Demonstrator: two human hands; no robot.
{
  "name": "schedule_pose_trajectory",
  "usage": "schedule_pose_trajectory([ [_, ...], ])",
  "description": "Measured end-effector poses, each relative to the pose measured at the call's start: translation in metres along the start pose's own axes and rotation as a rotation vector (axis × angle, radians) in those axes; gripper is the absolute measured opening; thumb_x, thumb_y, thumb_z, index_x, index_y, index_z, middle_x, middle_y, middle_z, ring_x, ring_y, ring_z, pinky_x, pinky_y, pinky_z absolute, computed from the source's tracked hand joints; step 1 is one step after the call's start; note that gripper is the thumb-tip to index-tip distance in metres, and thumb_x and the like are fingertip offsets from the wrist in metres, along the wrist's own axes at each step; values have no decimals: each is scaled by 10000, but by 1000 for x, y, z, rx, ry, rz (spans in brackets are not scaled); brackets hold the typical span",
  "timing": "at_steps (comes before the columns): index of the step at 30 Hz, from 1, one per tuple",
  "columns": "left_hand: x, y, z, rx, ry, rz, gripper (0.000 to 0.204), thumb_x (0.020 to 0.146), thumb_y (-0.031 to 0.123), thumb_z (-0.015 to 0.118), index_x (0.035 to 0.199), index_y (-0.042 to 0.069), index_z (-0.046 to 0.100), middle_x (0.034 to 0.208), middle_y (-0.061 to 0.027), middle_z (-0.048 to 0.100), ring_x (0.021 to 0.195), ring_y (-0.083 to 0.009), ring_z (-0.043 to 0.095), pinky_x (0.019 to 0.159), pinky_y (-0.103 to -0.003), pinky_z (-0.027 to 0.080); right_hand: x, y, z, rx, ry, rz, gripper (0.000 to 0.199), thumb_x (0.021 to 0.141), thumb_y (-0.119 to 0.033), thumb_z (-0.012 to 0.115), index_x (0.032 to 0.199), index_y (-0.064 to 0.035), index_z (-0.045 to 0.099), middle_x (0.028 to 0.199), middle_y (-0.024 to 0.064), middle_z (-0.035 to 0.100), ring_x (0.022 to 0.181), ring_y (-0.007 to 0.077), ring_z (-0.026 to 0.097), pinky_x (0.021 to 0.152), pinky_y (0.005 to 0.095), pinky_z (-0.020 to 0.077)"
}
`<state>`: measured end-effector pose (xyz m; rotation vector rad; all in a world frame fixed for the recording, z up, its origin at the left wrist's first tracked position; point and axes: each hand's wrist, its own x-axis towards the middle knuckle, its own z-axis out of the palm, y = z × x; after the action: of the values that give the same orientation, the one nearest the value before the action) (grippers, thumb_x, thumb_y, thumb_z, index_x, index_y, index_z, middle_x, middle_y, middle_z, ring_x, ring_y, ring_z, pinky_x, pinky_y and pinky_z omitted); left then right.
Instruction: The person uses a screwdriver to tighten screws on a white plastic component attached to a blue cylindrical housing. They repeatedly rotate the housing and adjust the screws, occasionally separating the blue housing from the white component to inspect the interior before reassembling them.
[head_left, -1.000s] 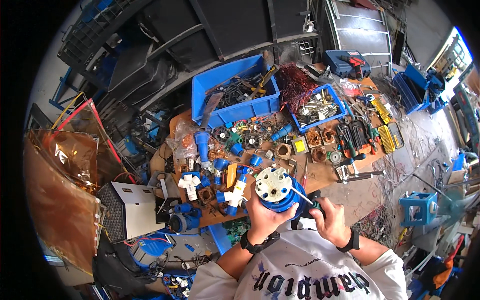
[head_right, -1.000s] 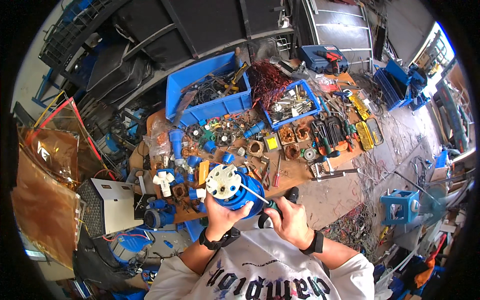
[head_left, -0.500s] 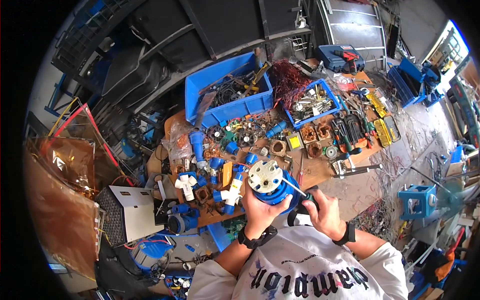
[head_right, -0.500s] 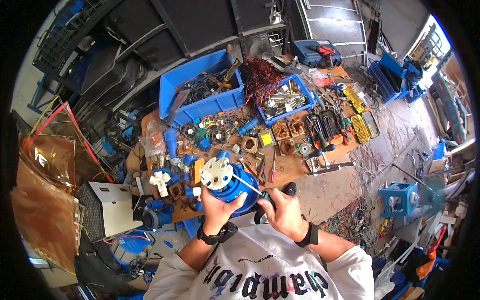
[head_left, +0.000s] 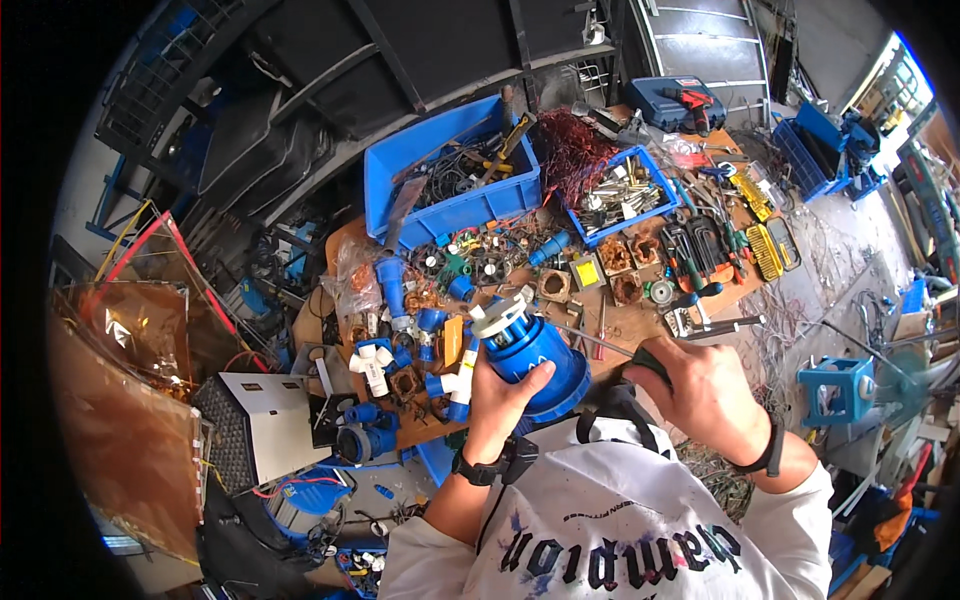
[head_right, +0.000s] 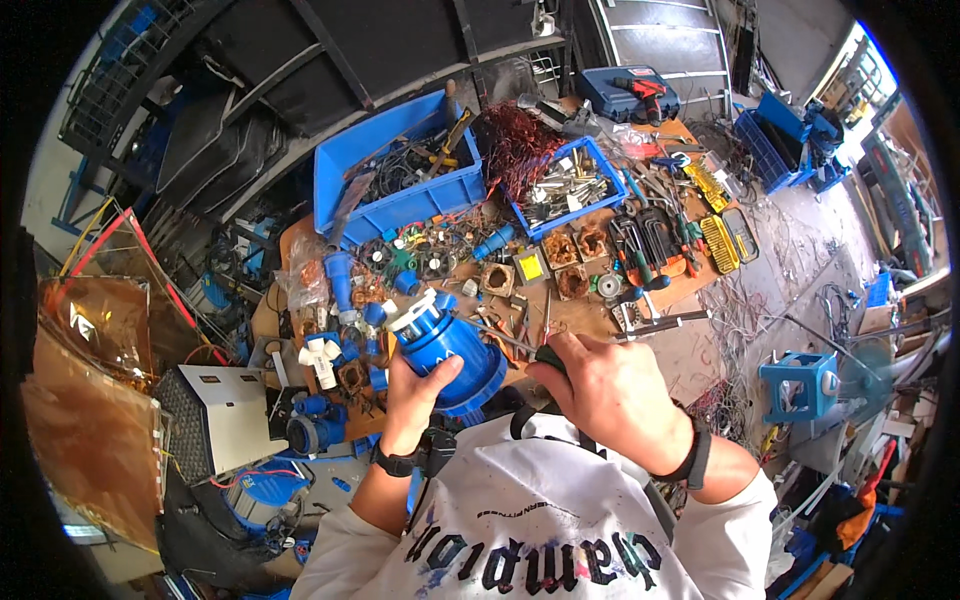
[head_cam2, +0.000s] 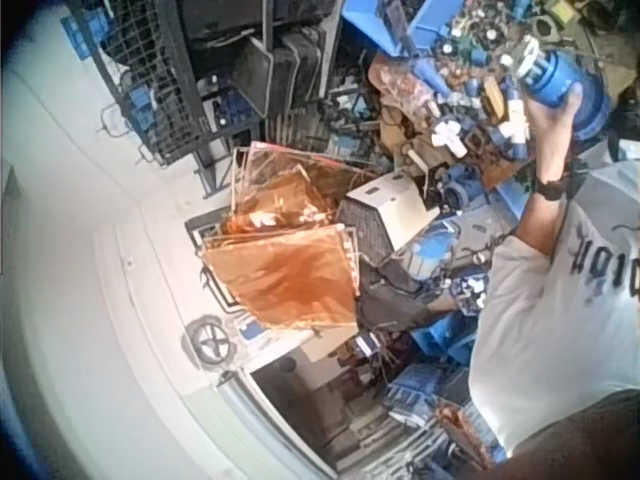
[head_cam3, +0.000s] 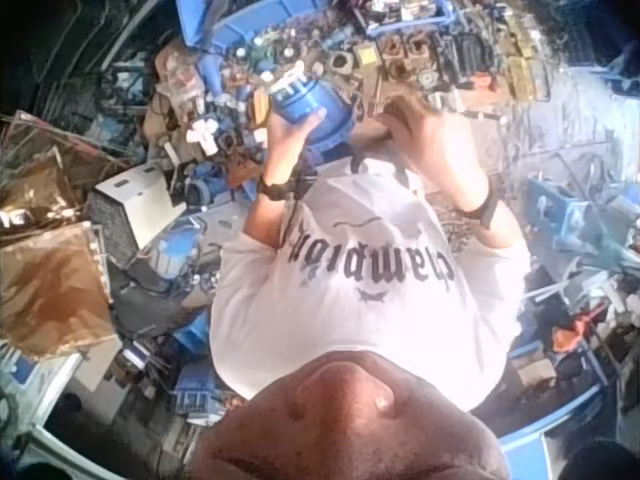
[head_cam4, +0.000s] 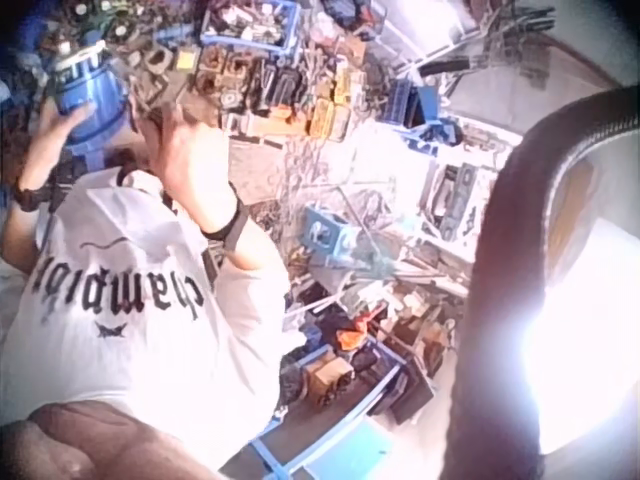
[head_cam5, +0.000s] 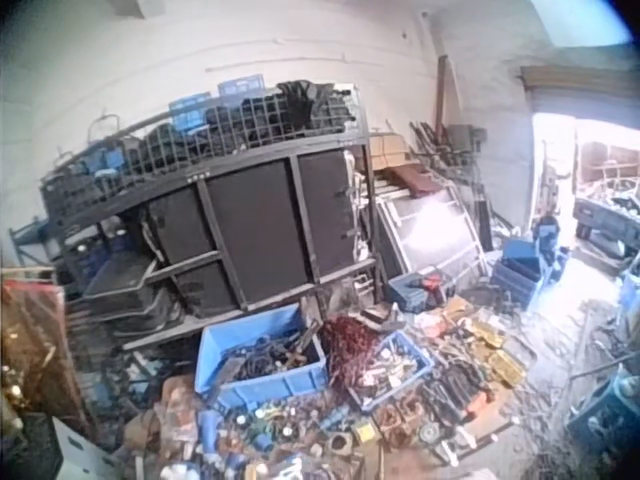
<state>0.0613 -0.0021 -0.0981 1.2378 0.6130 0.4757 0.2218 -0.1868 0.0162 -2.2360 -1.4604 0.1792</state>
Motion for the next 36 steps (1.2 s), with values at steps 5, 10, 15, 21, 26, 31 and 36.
schedule_pose_trajectory([
  [5,-4,20,2,-34,-67,-31,725,807,289,863,1353,17,472,1208,-104,646,1064,-178,655,953,-354,540,7,-7,-18,20,-84,0,273,918,-296,700,914,-28,650,699,167,659,598,367,663,548,437,530],
  [10,-10,24,8,-65,-84,-49,743,795,322,876,1345,15,482,1206,-99,646,1069,-178,653,955,-349,536,10,-13,-30,76,-83,-11,283,922,-304,697,916,-24,664,699,176,662,609,375,663,557,442,530],
  [15,-12,27,11,-79,-130,-62,767,784,319,885,1350,14,466,1202,-97,644,1078,-181,651,966,-355,530,12,-18,-39,97,-78,-3,277,921,-300,697,911,-25,673,689,184,655,625,381,666,573,448,531],
  [21,-15,24,12,12,-112,25,845,755,309,902,1380,2,424,1240,-117,623,1098,-193,643,975,-360,523,14,-25,-56,169,-137,42,291,926,-291,691,843,-12,676,648,205,636,634,406,658,580,461,524],
  [26,-18,26,8,175,-104,80,895,728,307,908,1395,-6,398,1236,-126,622,1109,-199,638,971,-360,522,20,-33,-76,139,-205,53,327,937,-288,673,804,11,667,653,228,632,647,430,653,593,479,521],
  [31,-22,26,6,306,-92,117,871,723,299,904,1375,-7,415,1238,-130,624,1103,-202,642,977,-364,517,30,-37,-87,76,-252,-15,352,942,-291,661,785,25,672,665,232,639,657,431,658,604,492,520],
  [36,-24,19,7,271,-114,79,843,723,283,899,1359,-7,428,1214,-131,640,1084,-204,652,975,-366,516,39,-37,-86,15,-299,-40,369,935,-291,664,772,41,668,693,230,650,684,419,670,612,496,525],
])
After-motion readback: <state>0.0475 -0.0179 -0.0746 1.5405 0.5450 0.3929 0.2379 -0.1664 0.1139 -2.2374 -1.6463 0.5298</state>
